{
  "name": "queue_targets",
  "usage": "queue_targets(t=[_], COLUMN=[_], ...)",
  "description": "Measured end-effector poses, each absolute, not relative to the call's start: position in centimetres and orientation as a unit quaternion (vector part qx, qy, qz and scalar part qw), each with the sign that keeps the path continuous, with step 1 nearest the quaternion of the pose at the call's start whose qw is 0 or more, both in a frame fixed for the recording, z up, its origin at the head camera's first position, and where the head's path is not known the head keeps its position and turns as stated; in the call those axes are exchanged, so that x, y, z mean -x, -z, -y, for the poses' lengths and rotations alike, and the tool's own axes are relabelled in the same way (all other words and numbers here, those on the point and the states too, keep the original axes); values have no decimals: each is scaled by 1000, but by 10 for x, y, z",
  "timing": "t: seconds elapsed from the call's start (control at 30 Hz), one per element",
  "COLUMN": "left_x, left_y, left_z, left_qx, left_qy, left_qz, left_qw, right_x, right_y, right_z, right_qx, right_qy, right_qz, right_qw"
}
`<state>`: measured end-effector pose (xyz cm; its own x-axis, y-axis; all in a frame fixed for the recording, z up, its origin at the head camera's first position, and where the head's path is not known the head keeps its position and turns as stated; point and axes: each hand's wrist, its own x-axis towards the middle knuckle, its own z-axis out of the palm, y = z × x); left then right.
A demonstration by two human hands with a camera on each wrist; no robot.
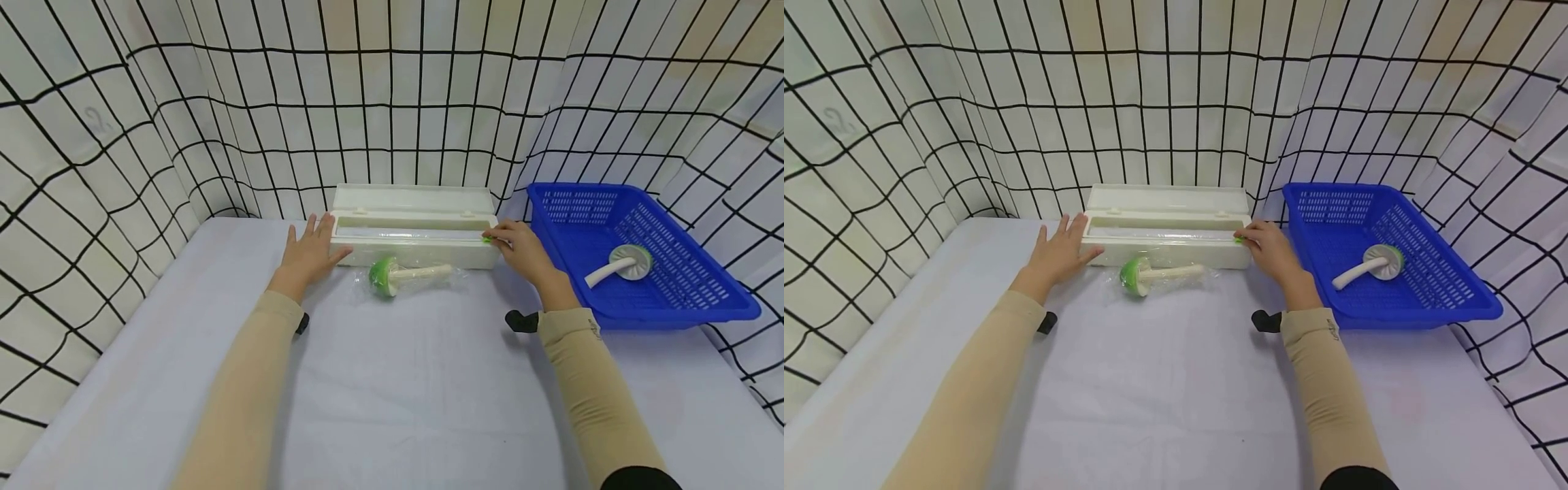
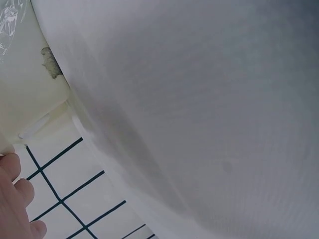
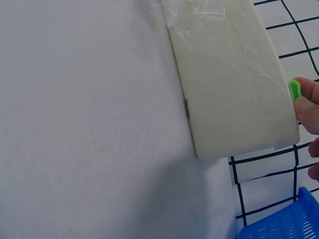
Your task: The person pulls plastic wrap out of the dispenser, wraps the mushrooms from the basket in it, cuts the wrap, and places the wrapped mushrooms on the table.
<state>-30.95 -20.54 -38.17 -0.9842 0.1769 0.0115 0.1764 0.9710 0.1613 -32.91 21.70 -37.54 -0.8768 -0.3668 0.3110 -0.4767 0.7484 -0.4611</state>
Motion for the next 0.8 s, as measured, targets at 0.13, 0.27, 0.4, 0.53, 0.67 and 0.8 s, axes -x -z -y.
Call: queue_targets(t=[0.13, 0.27, 0.4, 0.53, 0.67, 0.8], left_x=[312, 313, 314, 313, 312, 310], left_y=[381, 380, 378, 377, 378, 380], left_z=[205, 205, 206, 206, 206, 205], left_qx=[-92, -93, -91, -90, -89, -88], left_qy=[-84, -81, -78, -83, -83, -87], left_qz=[-992, -992, -993, -992, -992, -992], left_qw=[-1, 0, 1, 4, 8, 8], right_x=[327, 326, 326, 326, 325, 323], right_y=[370, 367, 367, 371, 377, 380], right_z=[-219, -224, -226, -225, -225, -224], right_qx=[-220, -198, -189, -187, -183, -183], right_qy=[-261, -255, -262, -279, -286, -281], right_qz=[935, 943, 943, 936, 933, 935], right_qw=[95, 82, 84, 103, 116, 118])
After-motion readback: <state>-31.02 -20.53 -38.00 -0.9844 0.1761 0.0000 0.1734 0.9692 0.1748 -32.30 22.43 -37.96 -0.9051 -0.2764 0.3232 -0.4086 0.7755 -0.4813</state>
